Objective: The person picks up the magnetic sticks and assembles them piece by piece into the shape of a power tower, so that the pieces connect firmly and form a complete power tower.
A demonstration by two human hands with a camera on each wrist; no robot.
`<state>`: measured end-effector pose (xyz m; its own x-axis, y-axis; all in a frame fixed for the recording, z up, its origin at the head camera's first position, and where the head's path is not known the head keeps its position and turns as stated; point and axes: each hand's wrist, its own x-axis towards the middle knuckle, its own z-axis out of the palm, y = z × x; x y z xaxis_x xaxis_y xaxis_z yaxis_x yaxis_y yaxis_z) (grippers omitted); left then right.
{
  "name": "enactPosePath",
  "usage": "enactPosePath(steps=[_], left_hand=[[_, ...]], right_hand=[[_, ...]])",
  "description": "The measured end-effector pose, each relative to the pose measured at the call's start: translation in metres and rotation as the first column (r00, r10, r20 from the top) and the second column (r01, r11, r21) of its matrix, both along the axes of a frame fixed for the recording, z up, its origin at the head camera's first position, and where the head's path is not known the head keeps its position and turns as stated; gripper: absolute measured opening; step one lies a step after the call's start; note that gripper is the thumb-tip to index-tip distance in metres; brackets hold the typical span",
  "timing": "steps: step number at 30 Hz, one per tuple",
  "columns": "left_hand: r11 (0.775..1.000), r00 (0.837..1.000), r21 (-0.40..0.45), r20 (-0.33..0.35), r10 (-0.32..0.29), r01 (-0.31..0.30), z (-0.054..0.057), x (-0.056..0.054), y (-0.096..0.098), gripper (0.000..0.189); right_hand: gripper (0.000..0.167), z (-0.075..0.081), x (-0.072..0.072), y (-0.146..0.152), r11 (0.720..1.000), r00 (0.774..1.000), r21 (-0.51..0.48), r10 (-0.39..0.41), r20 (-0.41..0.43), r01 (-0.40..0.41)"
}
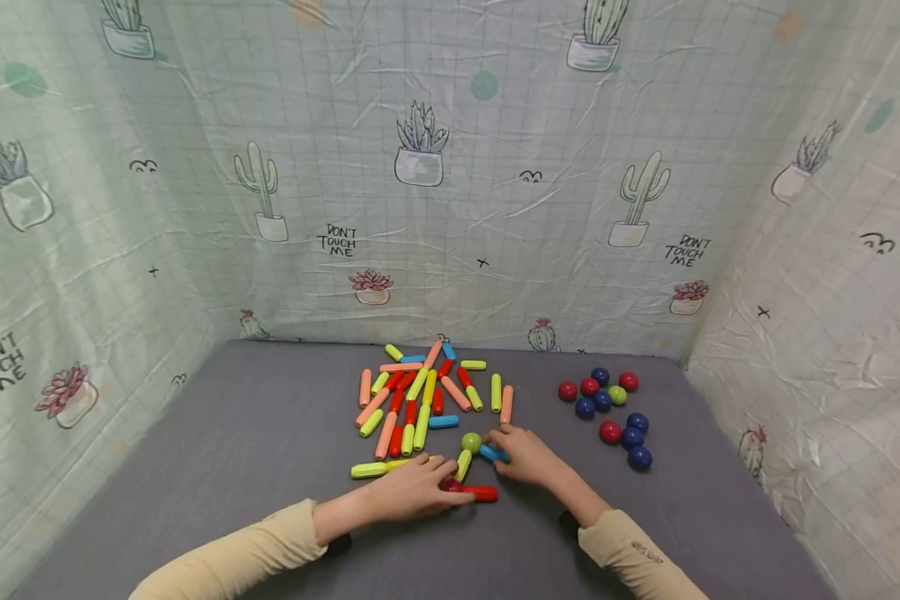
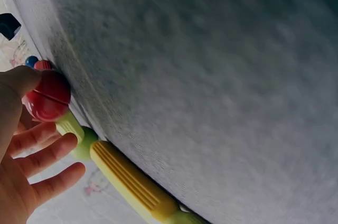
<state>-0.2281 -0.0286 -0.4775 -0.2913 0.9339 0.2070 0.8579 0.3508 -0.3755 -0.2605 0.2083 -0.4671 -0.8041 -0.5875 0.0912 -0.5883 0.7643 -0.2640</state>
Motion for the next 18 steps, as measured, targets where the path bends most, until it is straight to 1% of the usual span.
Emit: enactPosePath(steps=[3, 6, 9, 14, 16, 18], left_hand=[[1.000, 1.000, -0.030, -0.008, -0.007, 0.007, 0.000, 0.001, 0.001, 0.038], [0.999, 1.000, -0.049, -0.016, 0.005, -0.005, 0.001, 0.001, 0.002, 0.035], [0.999, 1.000, -0.039, -0.012, 0.009, -0.010, 0.001, 0.001, 0.003, 0.034], [1.000, 1.000, -0.014, 0.011, -0.003, 0.003, 0.001, 0.001, 0.004, 0.032], [1.000, 1.000, -0.014, 0.015, -0.007, 0.007, 0.001, 0.001, 0.004, 0.032], [1.000, 1.000, -0.016, 0.017, -0.010, 0.011, 0.001, 0.001, 0.004, 0.031]], right_hand=[[0.029, 0.002, 0.001, -0.001, 1.000, 0.999, -0.014, 0.004, 0.037, -0.003], [0.029, 0.002, 0.003, -0.001, 1.000, 0.999, -0.029, 0.014, 0.045, -0.013], [0.029, 0.002, 0.003, -0.001, 0.999, 0.999, -0.041, 0.020, 0.046, -0.018], [0.030, 0.000, 0.004, 0.002, 0.998, 0.998, -0.054, 0.036, 0.052, -0.034], [0.029, -0.001, 0.003, 0.005, 0.998, 0.998, -0.052, 0.041, 0.044, -0.039], [0.027, -0.001, 0.002, 0.010, 0.998, 0.999, -0.051, 0.028, 0.021, -0.027]])
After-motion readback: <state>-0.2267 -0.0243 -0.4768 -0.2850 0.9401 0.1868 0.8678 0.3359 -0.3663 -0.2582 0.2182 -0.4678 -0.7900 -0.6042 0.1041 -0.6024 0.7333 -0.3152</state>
